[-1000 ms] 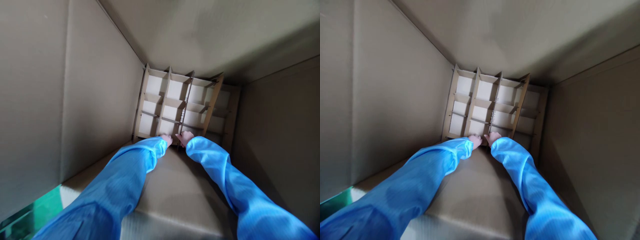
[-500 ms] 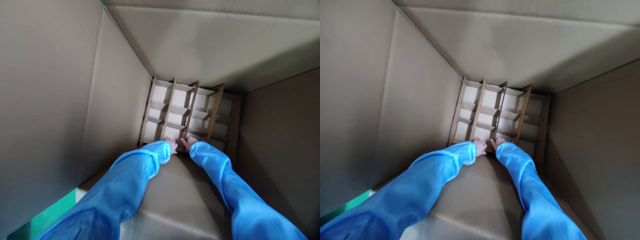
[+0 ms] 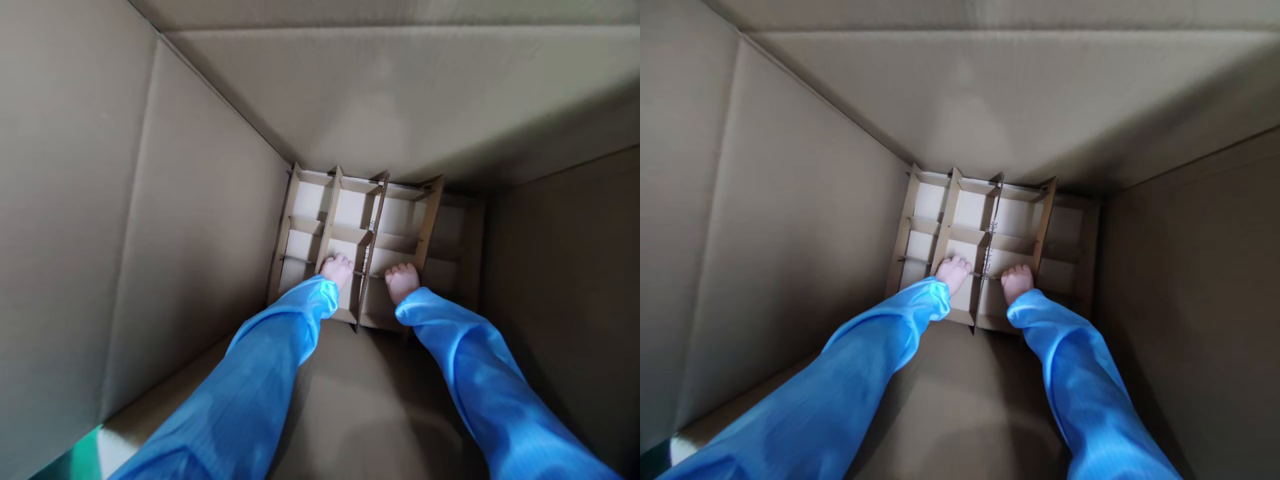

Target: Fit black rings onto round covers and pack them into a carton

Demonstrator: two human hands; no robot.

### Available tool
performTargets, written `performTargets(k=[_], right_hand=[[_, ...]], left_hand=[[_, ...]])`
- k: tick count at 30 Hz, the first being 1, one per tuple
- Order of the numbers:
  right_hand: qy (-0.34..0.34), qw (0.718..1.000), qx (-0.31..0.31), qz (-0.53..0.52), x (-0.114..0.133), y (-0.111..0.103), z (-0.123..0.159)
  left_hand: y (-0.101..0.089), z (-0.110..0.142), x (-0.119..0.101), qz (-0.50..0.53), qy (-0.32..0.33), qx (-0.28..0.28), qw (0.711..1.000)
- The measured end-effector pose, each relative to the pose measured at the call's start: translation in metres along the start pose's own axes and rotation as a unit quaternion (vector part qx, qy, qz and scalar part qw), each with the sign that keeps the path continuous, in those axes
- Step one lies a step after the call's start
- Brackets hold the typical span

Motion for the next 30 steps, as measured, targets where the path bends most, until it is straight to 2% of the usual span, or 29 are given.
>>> performTargets(k=[3,7,10,13,17,19,23,30], right_hand=[[0.022,1.000,0.000,-0.020,0.000,0.003,0.002],[0.036,0.996,0.003,-0.076,0.000,-0.011,0.003],[0.045,0.988,-0.017,-0.145,0.006,-0.032,0.001],[0.054,0.976,-0.039,-0.206,0.019,-0.053,-0.006],[0.126,0.969,-0.075,-0.198,0.035,-0.065,-0.018],[0.154,0.970,-0.086,-0.170,0.039,-0.064,-0.024],[0.165,0.972,-0.079,-0.148,0.039,-0.055,-0.032],[0.173,0.973,-0.079,-0.130,0.042,-0.055,-0.038]], left_hand=[[0.004,0.001,-0.001,0.003,-0.001,0.011,1.000],[0.001,0.004,0.003,0.012,-0.017,0.015,1.000],[-0.011,0.011,0.004,0.040,0.002,0.002,0.999],[-0.033,0.015,0.008,0.079,0.011,-0.032,0.996],[-0.065,-0.011,0.027,0.067,-0.055,-0.123,0.989],[-0.071,-0.034,0.032,0.021,-0.060,-0.131,0.989],[-0.064,-0.065,0.035,-0.012,-0.057,-0.116,0.992],[-0.055,-0.067,0.035,-0.009,-0.066,-0.133,0.989]])
Point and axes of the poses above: each hand's wrist, its own z-axis away from the middle knuckle, its own y-axis out of the palm, x = y × z, the point moved 4 cm from there along -z, towards the middle knuckle, and after that the axes turned 8 degrees about -z, right-handed, at the moved point
